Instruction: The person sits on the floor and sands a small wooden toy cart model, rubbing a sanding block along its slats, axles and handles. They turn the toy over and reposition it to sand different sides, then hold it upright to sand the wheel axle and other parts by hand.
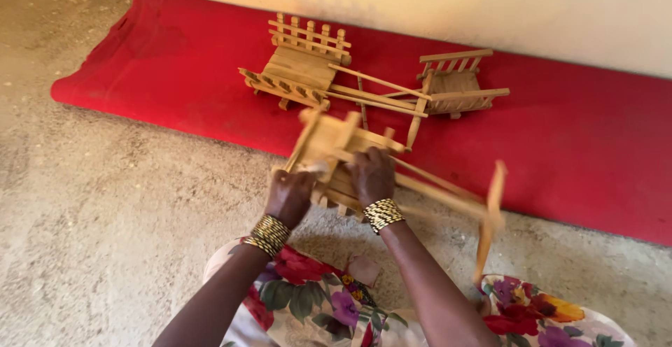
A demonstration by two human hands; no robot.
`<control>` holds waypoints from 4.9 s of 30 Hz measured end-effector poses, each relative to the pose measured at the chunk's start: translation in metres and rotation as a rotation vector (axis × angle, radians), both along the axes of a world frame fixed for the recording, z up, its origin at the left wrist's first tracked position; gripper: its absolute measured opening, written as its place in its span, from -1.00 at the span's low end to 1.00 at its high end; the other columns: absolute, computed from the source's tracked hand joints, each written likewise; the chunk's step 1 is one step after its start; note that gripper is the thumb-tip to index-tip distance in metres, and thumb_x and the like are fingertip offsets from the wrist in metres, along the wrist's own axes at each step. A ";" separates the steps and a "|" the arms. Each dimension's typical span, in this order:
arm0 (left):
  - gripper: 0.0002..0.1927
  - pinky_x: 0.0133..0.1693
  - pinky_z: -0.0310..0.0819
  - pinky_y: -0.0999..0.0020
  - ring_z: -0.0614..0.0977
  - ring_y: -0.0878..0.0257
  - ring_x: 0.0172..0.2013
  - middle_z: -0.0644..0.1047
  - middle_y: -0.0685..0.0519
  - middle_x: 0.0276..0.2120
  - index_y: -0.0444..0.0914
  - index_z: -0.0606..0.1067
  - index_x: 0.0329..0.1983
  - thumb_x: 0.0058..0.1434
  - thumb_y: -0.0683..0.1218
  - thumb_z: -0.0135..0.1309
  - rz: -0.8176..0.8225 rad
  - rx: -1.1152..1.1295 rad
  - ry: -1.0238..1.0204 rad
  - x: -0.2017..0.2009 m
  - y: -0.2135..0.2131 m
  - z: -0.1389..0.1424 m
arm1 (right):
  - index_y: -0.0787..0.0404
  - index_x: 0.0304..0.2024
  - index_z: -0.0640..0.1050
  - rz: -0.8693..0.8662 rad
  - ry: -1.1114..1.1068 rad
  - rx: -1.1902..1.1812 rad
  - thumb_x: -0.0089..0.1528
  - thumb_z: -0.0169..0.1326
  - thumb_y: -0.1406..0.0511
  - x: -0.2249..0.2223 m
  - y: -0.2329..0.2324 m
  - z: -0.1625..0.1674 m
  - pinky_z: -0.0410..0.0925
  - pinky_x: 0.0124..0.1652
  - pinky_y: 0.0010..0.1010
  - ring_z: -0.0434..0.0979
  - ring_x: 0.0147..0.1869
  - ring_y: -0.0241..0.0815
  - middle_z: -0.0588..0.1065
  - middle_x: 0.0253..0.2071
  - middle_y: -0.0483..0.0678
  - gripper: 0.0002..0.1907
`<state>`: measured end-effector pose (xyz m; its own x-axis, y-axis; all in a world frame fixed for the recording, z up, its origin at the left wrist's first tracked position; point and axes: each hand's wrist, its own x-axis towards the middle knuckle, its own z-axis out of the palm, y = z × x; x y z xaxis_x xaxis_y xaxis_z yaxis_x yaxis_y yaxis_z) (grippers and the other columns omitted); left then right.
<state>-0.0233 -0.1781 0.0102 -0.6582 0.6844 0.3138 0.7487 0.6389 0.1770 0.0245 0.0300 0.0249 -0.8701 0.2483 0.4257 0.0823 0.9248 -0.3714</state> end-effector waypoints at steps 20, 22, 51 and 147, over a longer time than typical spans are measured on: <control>-0.77 0.02 0.40 0.13 0.69 0.13 -0.33 0.66 -0.02 -0.28 -0.12 0.60 -0.06 0.30 -0.20 -0.01 -0.243 -0.087 0.036 -0.090 0.072 -0.013 | 0.34 -0.12 0.56 0.108 0.111 -0.029 0.18 0.18 0.38 0.018 0.029 -0.009 0.34 0.04 -0.08 0.40 -0.04 0.06 0.43 -0.20 0.06 -0.77; -0.79 0.00 0.40 0.14 0.69 0.12 -0.32 0.66 -0.03 -0.23 -0.16 0.60 -0.07 0.29 -0.15 0.02 -0.259 -0.054 0.083 -0.075 0.058 -0.016 | 0.33 -0.11 0.56 0.111 0.131 -0.018 0.15 0.19 0.39 0.015 0.030 -0.013 0.34 0.03 -0.09 0.40 -0.04 0.05 0.43 -0.20 0.06 -0.75; -0.50 0.18 0.39 -0.04 0.53 -0.07 0.14 0.50 -0.22 0.06 -0.34 0.41 0.14 0.10 -0.15 0.12 -0.558 0.139 0.108 0.102 0.216 -0.012 | 0.39 -0.44 0.53 -0.443 0.264 -0.845 0.36 0.26 0.25 0.157 0.190 0.011 0.25 -0.55 -0.38 0.35 -0.49 -0.29 0.44 -0.49 -0.03 -0.63; -0.12 0.18 0.52 0.24 0.51 0.11 0.19 0.41 -0.15 0.33 -0.31 0.17 0.53 0.06 -0.21 0.02 -0.562 0.902 -0.996 0.004 0.100 0.309 | 0.28 -0.06 0.59 0.244 0.717 -0.271 0.27 0.09 0.51 0.061 0.011 0.172 0.56 0.07 -0.25 0.62 0.12 -0.06 0.58 0.01 0.08 -0.80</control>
<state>-0.0197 -0.0786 0.3192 -0.5727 0.7411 0.3502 0.1872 -0.2977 0.9361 0.0854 0.0407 0.1967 -0.4510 0.2613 0.8534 -0.4545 0.7557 -0.4715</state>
